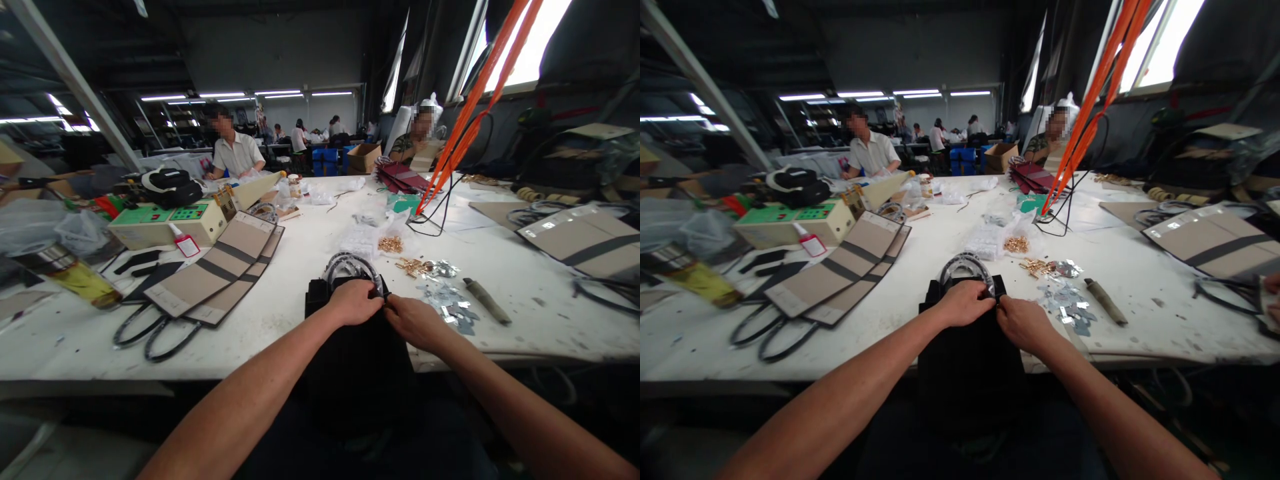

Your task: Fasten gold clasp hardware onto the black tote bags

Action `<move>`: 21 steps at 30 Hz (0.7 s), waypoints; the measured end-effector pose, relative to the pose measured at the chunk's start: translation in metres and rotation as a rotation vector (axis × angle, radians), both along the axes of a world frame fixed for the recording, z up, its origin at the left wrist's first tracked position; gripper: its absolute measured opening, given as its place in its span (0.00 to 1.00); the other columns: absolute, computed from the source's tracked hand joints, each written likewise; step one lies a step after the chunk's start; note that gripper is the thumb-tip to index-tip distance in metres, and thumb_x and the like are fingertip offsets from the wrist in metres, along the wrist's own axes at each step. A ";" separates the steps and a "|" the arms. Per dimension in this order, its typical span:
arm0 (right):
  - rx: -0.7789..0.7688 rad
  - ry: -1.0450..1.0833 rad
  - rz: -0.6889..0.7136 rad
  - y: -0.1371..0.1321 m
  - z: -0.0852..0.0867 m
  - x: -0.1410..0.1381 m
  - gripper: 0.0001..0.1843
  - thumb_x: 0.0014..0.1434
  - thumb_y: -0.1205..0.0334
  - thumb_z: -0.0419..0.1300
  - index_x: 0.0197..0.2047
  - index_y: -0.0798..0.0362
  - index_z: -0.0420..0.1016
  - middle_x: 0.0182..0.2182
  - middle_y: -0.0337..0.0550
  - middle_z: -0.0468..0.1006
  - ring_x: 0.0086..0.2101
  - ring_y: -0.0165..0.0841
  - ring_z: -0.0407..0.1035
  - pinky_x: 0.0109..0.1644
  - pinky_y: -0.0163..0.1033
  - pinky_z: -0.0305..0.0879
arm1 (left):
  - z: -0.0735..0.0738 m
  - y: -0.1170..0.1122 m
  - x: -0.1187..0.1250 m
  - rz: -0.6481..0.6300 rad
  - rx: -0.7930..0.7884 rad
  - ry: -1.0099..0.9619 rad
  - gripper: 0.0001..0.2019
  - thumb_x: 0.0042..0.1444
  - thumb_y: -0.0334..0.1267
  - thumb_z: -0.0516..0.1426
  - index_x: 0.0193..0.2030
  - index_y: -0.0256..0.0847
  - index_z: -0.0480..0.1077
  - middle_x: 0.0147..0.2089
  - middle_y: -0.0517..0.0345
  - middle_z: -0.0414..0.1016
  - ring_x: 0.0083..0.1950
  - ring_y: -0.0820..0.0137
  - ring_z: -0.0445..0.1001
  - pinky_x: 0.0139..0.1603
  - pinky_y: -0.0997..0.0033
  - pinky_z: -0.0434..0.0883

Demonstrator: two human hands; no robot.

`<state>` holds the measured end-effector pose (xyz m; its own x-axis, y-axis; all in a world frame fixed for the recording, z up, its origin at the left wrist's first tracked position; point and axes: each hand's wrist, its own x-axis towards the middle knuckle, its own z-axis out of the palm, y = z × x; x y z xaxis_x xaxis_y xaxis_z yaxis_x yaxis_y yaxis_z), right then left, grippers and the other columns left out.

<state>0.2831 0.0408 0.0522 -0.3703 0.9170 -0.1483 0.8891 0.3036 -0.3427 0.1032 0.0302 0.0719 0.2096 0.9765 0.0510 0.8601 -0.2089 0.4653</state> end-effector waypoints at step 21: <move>-0.181 0.622 -0.107 0.002 -0.020 0.017 0.32 0.55 0.35 0.63 0.51 0.53 0.75 0.39 0.41 0.79 0.37 0.23 0.72 0.39 0.25 0.63 | 0.017 -0.032 -0.024 -0.115 0.144 -0.106 0.18 0.71 0.49 0.49 0.45 0.39 0.74 0.44 0.51 0.79 0.46 0.63 0.76 0.48 0.64 0.71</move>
<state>0.2999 0.0425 0.0324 -0.3451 0.9341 -0.0912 0.5302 0.1139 -0.8402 0.0788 -0.0016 0.0889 0.3052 0.9275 0.2159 0.7749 -0.3736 0.5098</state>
